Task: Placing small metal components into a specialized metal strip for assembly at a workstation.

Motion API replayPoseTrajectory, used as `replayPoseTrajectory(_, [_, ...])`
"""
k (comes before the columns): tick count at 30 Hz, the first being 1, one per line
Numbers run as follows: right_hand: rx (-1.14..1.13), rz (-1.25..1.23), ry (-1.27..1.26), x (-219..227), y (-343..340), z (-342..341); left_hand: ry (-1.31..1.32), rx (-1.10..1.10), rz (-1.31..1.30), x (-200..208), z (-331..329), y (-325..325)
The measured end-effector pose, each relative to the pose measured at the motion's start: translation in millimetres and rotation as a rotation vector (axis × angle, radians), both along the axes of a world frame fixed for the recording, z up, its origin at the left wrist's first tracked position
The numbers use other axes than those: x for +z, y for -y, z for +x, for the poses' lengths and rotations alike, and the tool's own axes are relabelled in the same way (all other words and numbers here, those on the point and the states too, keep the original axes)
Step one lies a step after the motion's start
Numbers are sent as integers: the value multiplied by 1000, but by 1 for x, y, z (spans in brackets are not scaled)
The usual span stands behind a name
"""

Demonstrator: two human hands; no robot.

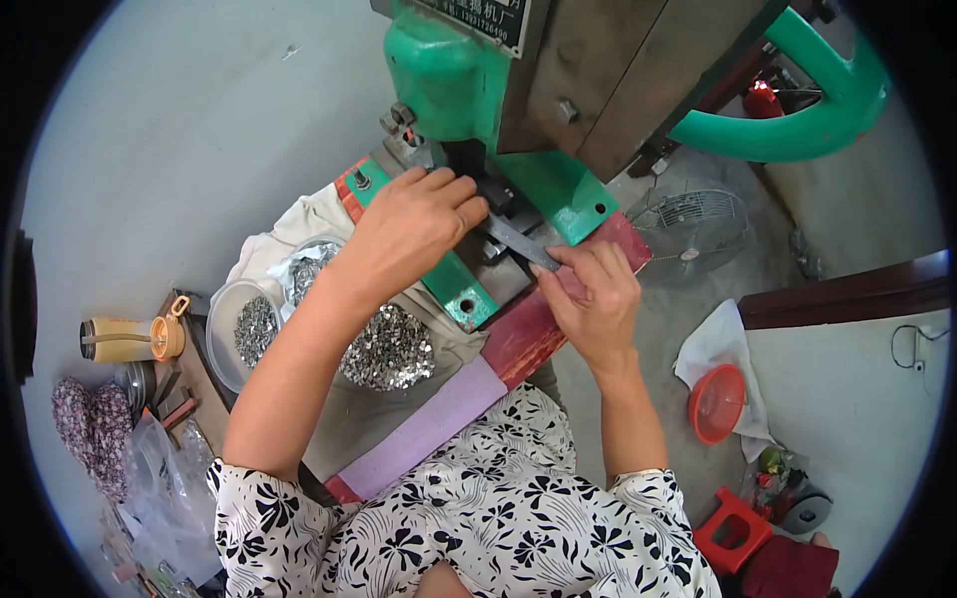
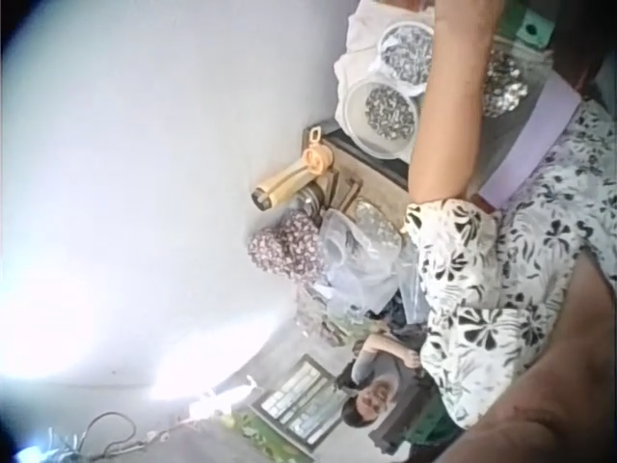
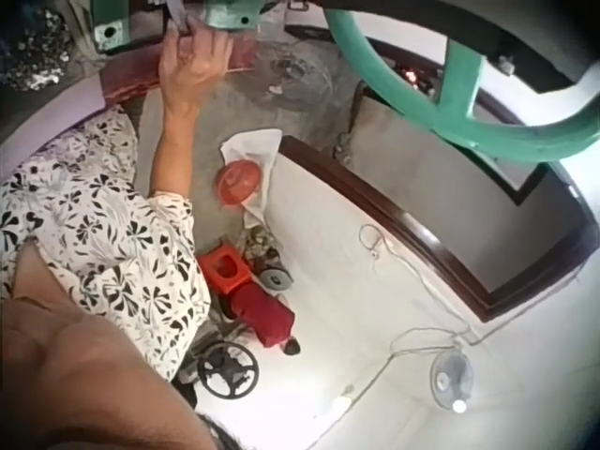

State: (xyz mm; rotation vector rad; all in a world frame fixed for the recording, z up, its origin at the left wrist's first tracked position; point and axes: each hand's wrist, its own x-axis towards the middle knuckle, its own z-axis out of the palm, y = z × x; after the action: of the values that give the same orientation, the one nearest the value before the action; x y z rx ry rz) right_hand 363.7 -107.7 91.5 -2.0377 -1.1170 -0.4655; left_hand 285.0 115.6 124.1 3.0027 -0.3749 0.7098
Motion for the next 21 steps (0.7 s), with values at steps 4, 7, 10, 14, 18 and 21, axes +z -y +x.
replayPoseTrajectory(4, [-18,-36,-49,-1,14,-8,-41,-63,4,4,-1,11])
replayPoseTrajectory(7, [-57,-60,-79,4,25,-17,-53,-118,17,8,4,18])
replayPoseTrajectory(10, [-70,-59,-80,4,28,-22,-52,-162,27,5,7,23])
replayPoseTrajectory(14, [-68,-72,-97,1,30,-21,-117,-152,78,8,6,27])
replayPoseTrajectory(18, [-49,-87,-109,2,17,-18,-136,-96,81,0,-10,37])
replayPoseTrajectory(21, [-11,-68,-114,-1,-1,-14,-94,-32,26,-23,-21,44])
